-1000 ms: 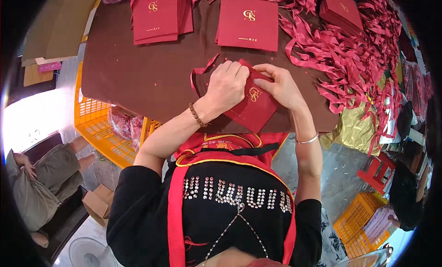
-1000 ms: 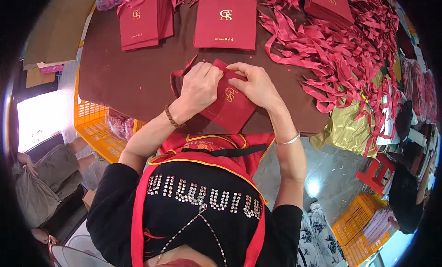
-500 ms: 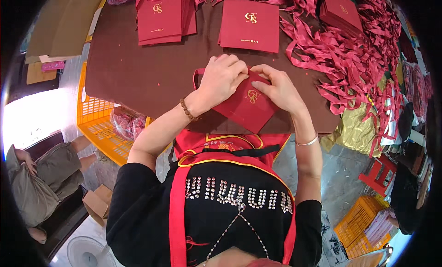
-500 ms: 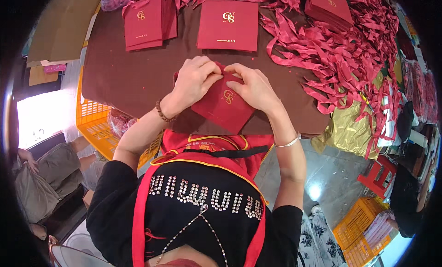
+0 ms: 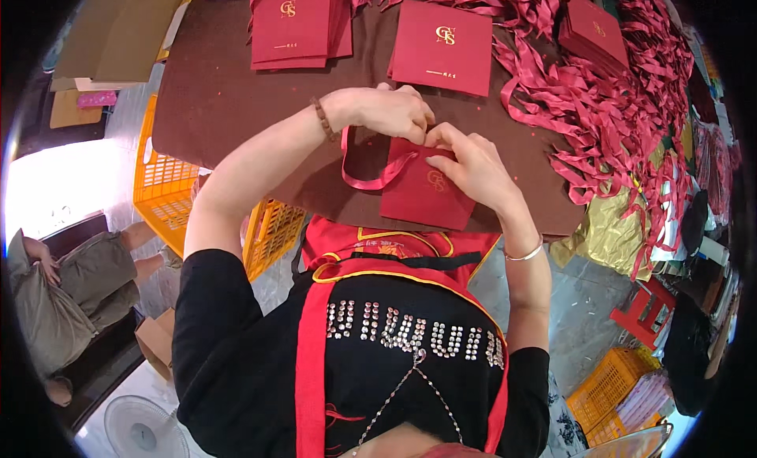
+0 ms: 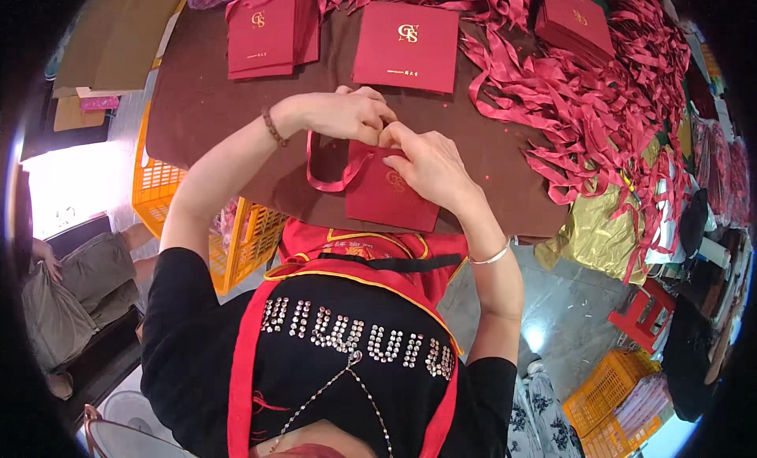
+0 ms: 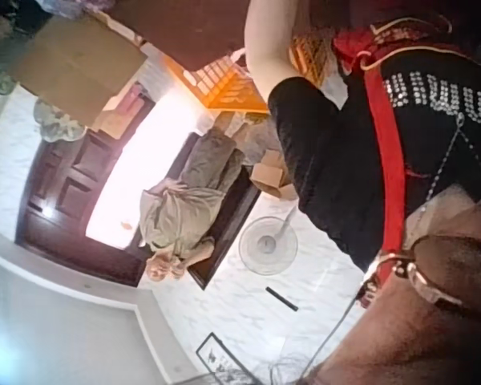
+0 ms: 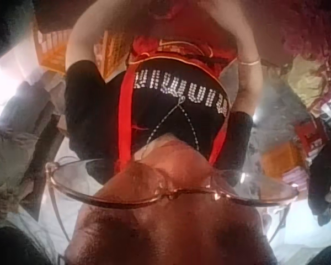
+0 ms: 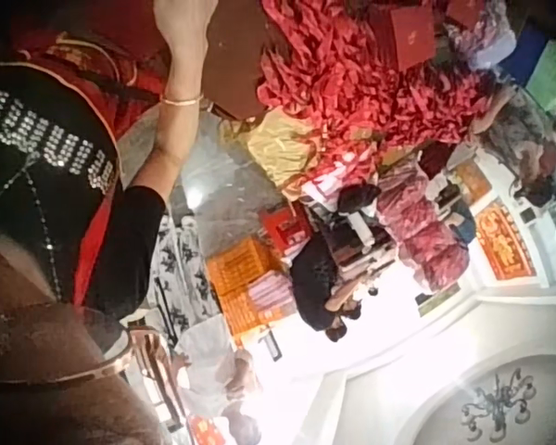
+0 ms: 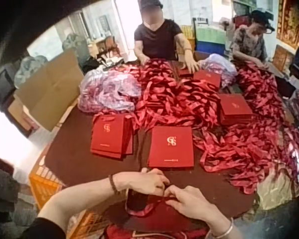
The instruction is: Tying decorative red ribbons onto small red gift boxes in a factory setting.
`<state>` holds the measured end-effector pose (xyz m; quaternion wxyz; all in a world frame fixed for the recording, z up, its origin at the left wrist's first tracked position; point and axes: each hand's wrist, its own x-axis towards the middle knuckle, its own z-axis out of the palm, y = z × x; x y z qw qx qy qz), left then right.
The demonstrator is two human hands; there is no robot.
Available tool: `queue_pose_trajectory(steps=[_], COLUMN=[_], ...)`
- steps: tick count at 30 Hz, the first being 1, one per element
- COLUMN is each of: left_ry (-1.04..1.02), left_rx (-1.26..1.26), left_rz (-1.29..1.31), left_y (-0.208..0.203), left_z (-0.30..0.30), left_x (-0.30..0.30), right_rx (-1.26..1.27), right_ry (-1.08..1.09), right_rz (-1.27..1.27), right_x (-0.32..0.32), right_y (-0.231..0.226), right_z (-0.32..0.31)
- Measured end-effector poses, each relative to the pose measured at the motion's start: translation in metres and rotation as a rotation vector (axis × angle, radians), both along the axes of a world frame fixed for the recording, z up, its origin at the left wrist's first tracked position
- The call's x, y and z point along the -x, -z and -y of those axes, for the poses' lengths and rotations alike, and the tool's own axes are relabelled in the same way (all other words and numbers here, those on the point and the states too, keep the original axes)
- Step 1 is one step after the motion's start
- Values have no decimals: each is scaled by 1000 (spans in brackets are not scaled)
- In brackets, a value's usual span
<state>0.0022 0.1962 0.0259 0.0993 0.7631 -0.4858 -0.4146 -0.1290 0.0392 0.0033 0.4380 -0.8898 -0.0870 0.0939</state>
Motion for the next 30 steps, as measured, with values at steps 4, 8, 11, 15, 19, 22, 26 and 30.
queue_pose_trajectory(steps=[4,8,11,15,19,22,26,30], left_ry=[12,-13,-14,-33,-483,-566,-615,-493], left_rx=[96,152,294,269,492,643,456,269], left_rz=[-327,-450,-495,-415,-265,95,469,811], left_y=[24,24,21,31,23,22,19,43], left_z=[-3,-11,-17,-20,-9,-15,-35,-60], left_x=[-15,-13,-10,-10,-8,-23,-12,5], right_rx=[16,45,-3,54,-126,-112,52,114], right_ry=[-14,-10,16,-37,-127,-27,-8,198], right_rz=[-50,34,5,-25,72,-17,308,330], right_x=[-3,-3,-4,-6,-4,-8,-8,0], right_y=[-14,-13,-12,-12,-7,-1,19,14], right_z=[-4,-6,-9,-9,-18,-16,-6,13])
